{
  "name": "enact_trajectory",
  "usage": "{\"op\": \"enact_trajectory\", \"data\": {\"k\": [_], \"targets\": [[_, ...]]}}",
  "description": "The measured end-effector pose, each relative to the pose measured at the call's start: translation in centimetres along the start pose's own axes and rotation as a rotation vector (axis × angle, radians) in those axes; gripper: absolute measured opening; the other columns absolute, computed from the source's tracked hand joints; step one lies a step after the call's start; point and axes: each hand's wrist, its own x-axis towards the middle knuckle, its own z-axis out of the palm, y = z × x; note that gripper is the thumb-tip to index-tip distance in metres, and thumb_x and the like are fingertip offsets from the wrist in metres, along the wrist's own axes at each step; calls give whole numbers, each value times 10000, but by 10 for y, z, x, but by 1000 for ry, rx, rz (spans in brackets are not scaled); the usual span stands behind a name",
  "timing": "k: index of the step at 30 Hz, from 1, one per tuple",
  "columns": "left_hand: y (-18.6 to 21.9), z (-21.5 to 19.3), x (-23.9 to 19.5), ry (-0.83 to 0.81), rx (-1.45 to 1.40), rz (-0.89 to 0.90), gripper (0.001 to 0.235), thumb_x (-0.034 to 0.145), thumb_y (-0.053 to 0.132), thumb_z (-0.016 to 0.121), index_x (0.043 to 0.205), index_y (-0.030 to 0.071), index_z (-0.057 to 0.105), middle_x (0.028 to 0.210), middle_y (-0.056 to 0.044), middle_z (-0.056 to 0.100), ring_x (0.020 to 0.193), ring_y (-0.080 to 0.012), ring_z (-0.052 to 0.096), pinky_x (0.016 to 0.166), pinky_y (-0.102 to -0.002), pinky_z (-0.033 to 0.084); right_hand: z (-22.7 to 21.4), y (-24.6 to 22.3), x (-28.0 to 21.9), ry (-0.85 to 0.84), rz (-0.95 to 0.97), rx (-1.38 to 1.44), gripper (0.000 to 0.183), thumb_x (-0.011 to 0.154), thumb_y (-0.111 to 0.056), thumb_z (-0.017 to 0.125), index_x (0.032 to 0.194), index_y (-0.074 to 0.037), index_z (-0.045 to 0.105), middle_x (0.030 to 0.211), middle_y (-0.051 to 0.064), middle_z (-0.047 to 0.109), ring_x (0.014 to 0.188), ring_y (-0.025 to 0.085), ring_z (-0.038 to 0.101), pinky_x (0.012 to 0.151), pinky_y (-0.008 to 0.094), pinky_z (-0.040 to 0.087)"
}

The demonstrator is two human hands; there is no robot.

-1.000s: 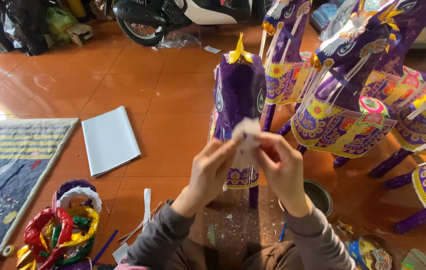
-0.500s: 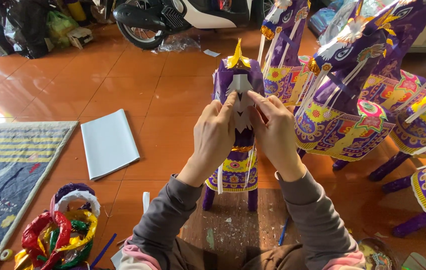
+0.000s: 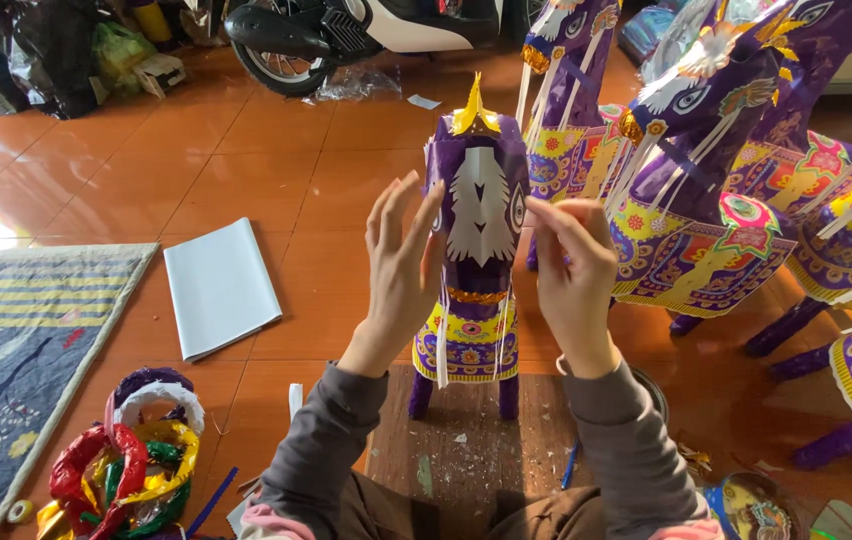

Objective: Decorating traditional paper horse models using glue, paper cutouts, and paint.

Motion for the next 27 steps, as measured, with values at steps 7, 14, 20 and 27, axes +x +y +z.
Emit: {"op": "enact_trajectory", "data": {"k": [7, 14, 20, 27], "targets": [[-5, 3, -41, -4, -105, 210, 505, 955, 3, 426, 1427, 163, 506, 1472, -213, 420, 1387, -434, 370, 1114, -533, 347, 13, -11, -40, 49, -148, 36, 365, 906, 172, 439, 1144, -12, 646, 1197, 126, 567, 1134, 272, 541, 930, 372, 480], [-6, 3, -42, 5, -180, 199, 493, 960, -4, 320, 1386, 88, 550, 1431, -222, 477, 1306, -437, 478, 1058, -505, 425, 18, -21, -44, 80, -131, 40, 388, 894, 164, 483, 1180, -15, 673, 1193, 133, 606, 1126, 287, 569, 926, 367, 509], [-7, 4, -42, 27, -213, 197, 491, 942, -12, 319, 1361, 53, 567, 1382, -230, 523, 1268, -426, 523, 1046, -496, 440, 22, -18, -49, 101, -131, 41, 389, 898, 157, 463, 1191, -1, 664, 1177, 155, 611, 1112, 290, 562, 942, 372, 501], [-4, -3, -8, -27, -118, 306, 450, 1005, 170, 405, 1430, 43, 480, 1539, -181, 369, 1459, -349, 281, 1192, -478, 171, 14, 3, -8, 3, -120, 120, 401, 1010, 7, 416, 1387, -107, 491, 1375, 133, 458, 1283, 288, 416, 1063, 414, 364]]}}
